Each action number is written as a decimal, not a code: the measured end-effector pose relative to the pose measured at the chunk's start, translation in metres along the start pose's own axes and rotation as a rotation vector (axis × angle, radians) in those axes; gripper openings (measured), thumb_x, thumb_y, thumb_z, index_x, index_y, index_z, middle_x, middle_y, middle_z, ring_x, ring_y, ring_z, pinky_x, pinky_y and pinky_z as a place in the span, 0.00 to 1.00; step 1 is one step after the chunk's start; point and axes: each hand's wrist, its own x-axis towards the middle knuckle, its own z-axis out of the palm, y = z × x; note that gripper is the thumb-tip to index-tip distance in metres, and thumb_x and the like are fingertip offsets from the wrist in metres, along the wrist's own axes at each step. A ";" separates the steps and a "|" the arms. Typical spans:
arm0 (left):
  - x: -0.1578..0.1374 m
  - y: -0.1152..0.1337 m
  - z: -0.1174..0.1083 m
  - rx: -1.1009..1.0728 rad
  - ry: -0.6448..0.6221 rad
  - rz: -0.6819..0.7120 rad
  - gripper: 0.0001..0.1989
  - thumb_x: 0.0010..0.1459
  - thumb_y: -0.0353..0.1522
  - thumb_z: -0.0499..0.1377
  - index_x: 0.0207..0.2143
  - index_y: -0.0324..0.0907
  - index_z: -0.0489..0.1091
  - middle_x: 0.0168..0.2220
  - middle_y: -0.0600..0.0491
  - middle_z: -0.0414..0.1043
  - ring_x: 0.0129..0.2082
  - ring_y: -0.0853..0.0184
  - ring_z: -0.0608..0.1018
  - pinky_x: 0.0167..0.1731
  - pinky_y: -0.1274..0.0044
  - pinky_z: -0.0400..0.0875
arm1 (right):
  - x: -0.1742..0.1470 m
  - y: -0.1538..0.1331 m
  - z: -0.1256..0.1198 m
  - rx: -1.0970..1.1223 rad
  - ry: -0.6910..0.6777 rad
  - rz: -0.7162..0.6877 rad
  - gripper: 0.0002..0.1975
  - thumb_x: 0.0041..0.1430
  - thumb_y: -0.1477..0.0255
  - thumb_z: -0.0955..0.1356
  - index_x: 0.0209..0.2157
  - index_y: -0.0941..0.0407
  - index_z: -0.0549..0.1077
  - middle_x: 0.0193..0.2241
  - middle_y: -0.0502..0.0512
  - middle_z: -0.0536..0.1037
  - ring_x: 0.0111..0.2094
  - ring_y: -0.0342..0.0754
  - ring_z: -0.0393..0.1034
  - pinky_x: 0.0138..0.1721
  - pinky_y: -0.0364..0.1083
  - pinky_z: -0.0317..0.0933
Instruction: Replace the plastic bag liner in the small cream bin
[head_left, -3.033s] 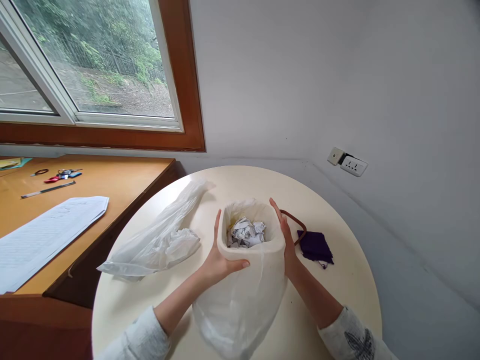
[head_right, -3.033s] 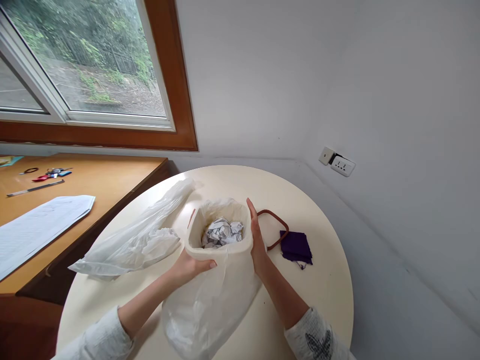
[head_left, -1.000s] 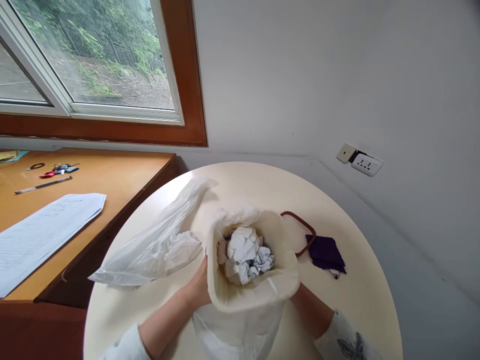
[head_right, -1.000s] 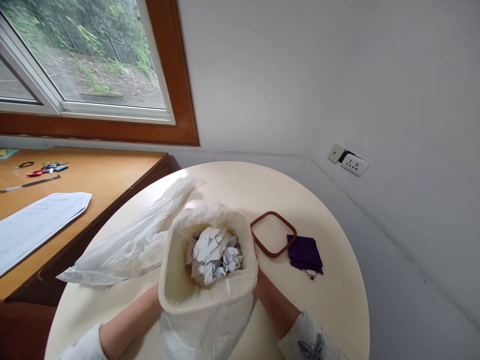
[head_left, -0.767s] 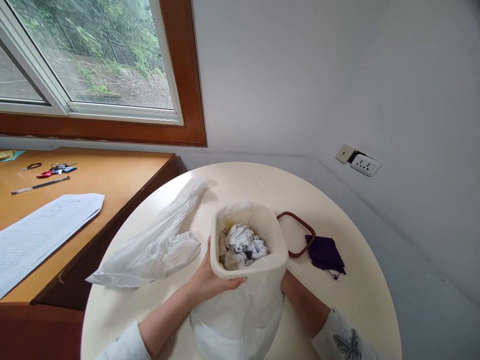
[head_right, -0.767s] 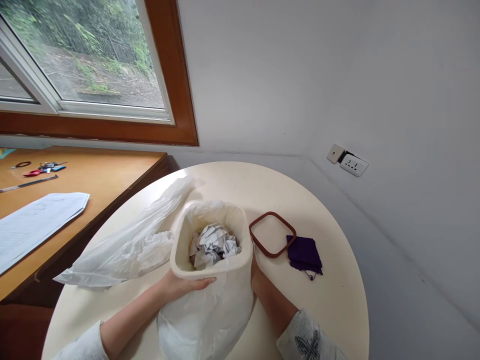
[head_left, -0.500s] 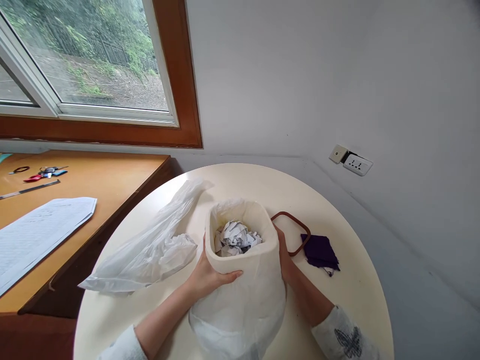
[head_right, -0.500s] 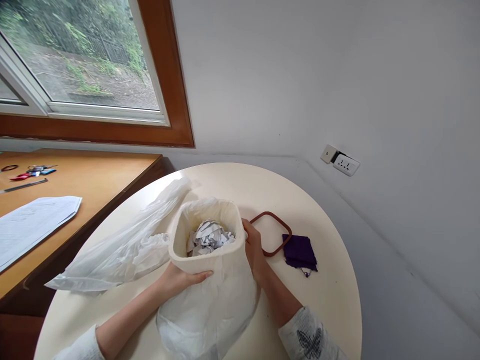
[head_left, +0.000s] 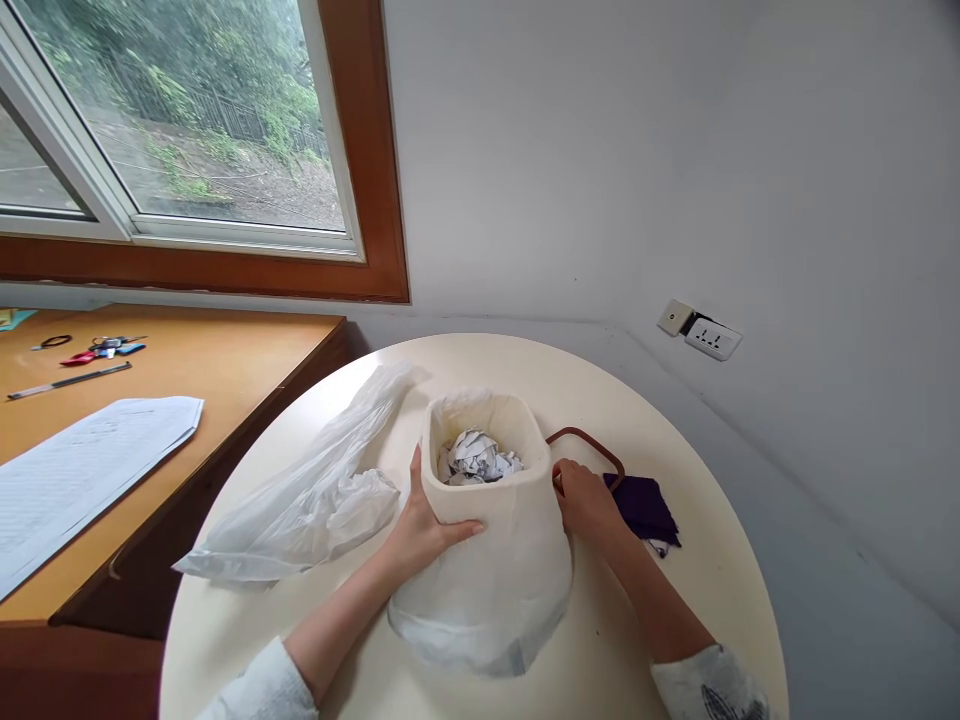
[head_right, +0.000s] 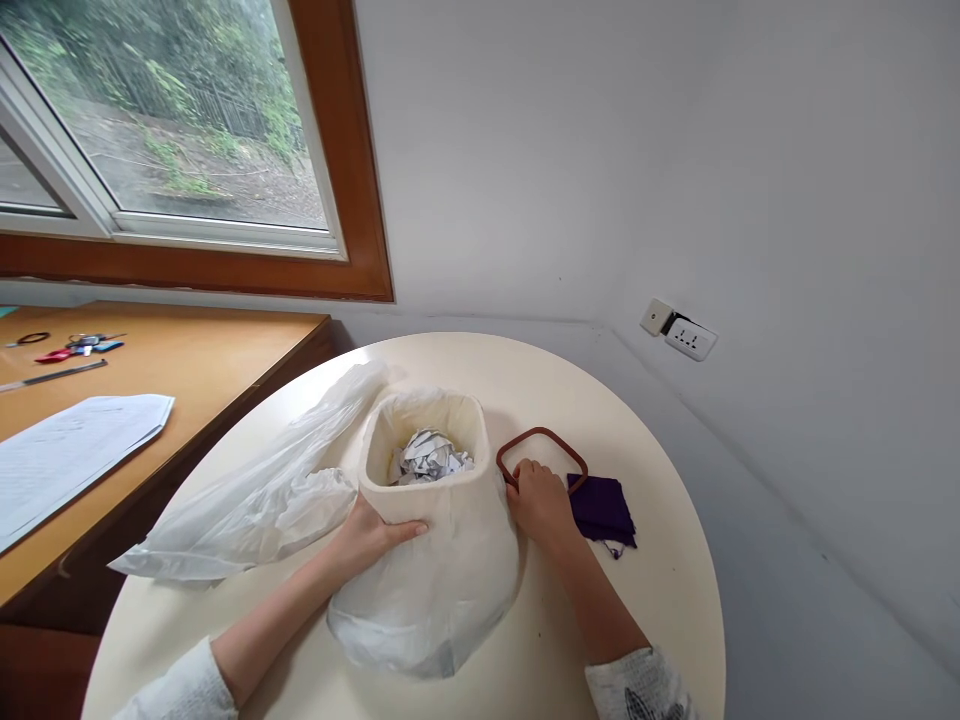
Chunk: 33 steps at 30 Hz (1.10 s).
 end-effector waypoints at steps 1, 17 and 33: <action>-0.001 0.000 -0.001 -0.014 -0.006 0.021 0.64 0.38 0.42 0.68 0.61 0.45 0.19 0.60 0.39 0.50 0.59 0.53 0.59 0.57 0.61 0.53 | 0.000 -0.001 0.000 0.005 -0.011 -0.001 0.05 0.57 0.74 0.59 0.33 0.58 0.66 0.33 0.57 0.73 0.34 0.49 0.66 0.31 0.44 0.52; 0.042 0.114 -0.044 0.574 0.038 0.461 0.20 0.61 0.38 0.46 0.54 0.44 0.61 0.55 0.49 0.62 0.56 0.62 0.62 0.58 0.67 0.52 | 0.000 -0.005 -0.002 0.115 0.111 0.115 0.09 0.63 0.71 0.53 0.41 0.55 0.59 0.32 0.57 0.76 0.32 0.49 0.71 0.24 0.42 0.47; 0.074 0.113 -0.024 0.698 -0.242 0.154 0.30 0.60 0.48 0.38 0.56 0.41 0.59 0.58 0.46 0.59 0.59 0.58 0.59 0.56 0.68 0.52 | 0.003 -0.005 -0.004 0.116 0.327 0.008 0.12 0.63 0.70 0.54 0.44 0.57 0.62 0.31 0.56 0.77 0.30 0.50 0.72 0.26 0.43 0.53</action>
